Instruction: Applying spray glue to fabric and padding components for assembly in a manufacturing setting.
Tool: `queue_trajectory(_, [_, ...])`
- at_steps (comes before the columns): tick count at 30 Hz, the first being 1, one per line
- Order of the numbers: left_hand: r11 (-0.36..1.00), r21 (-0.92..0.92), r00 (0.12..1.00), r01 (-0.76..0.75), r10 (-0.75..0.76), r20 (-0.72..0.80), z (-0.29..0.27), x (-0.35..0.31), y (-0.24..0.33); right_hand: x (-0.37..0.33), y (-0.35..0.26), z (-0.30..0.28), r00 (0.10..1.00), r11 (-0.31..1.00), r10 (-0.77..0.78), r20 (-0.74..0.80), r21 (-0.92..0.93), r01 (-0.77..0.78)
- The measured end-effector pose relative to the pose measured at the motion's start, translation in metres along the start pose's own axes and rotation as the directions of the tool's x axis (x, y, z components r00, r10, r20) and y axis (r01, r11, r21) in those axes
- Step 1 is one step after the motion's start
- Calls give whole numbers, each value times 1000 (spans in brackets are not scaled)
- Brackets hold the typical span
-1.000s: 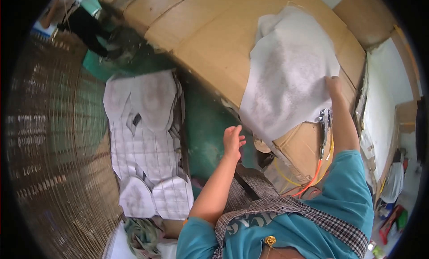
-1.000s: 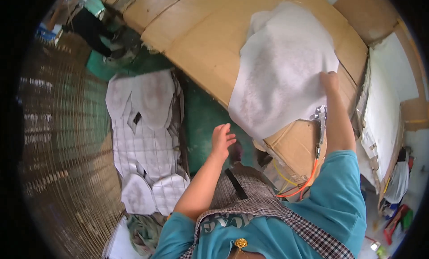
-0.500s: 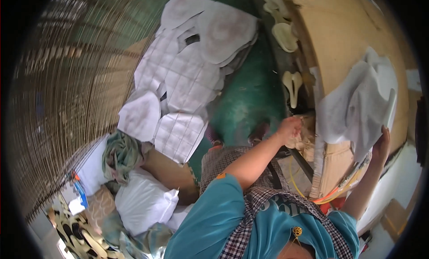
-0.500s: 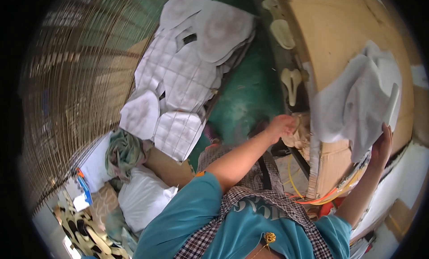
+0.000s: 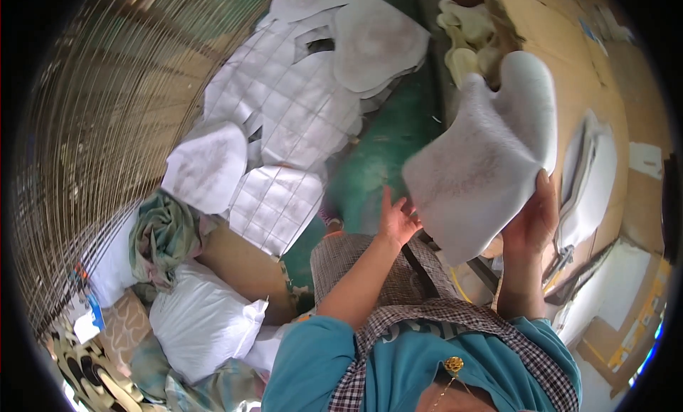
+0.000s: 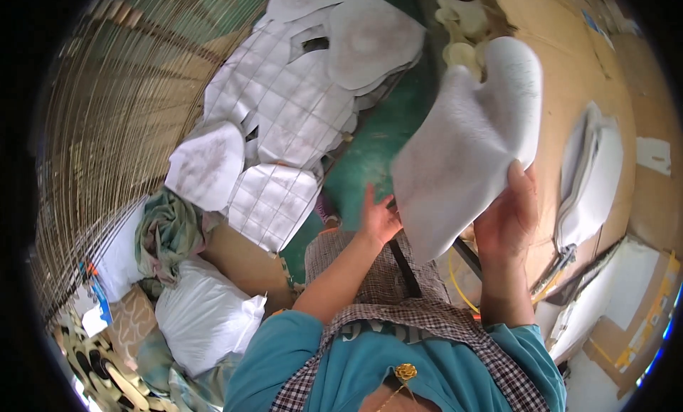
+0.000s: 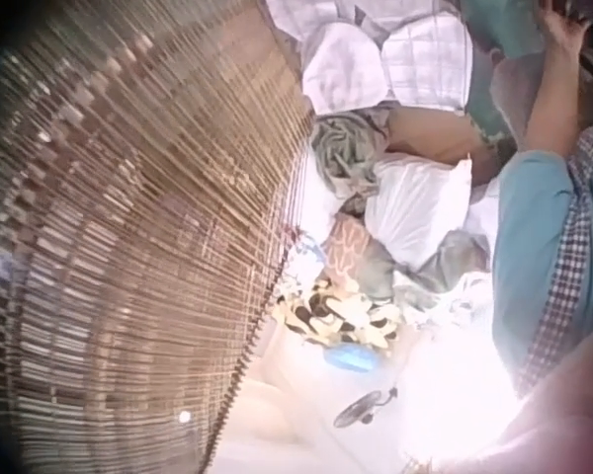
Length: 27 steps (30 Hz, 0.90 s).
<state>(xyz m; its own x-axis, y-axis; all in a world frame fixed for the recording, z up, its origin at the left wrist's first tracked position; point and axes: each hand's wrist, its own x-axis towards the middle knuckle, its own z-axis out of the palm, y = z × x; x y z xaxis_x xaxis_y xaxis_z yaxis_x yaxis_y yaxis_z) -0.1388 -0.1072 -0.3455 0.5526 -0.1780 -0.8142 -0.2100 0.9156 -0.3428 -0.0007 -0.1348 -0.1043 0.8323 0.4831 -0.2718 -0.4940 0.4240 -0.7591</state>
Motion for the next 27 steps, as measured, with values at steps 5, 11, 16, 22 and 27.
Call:
queue_trajectory(5, [925,-272,856,-267,357,374,-40,-18,95,1,71,37,986,979,162,48,-134,-154])
queue_trajectory(11, [673,-254,702,-695,711,-37,-63,-78,228,85,183,38,904,894,393,169,-300,-333])
queue_trajectory(16, [537,-183,564,-823,810,-162,-127,-132,314,94,283,41,851,851,474,224,-366,-378])
queue_trajectory(22, [489,58,438,-871,824,-359,-264,-152,325,34,410,-46,756,609,647,-98,-530,-590])
queue_trajectory(27, [700,281,337,-657,606,-721,-414,-175,316,-13,454,-91,613,113,719,-328,-815,-568])
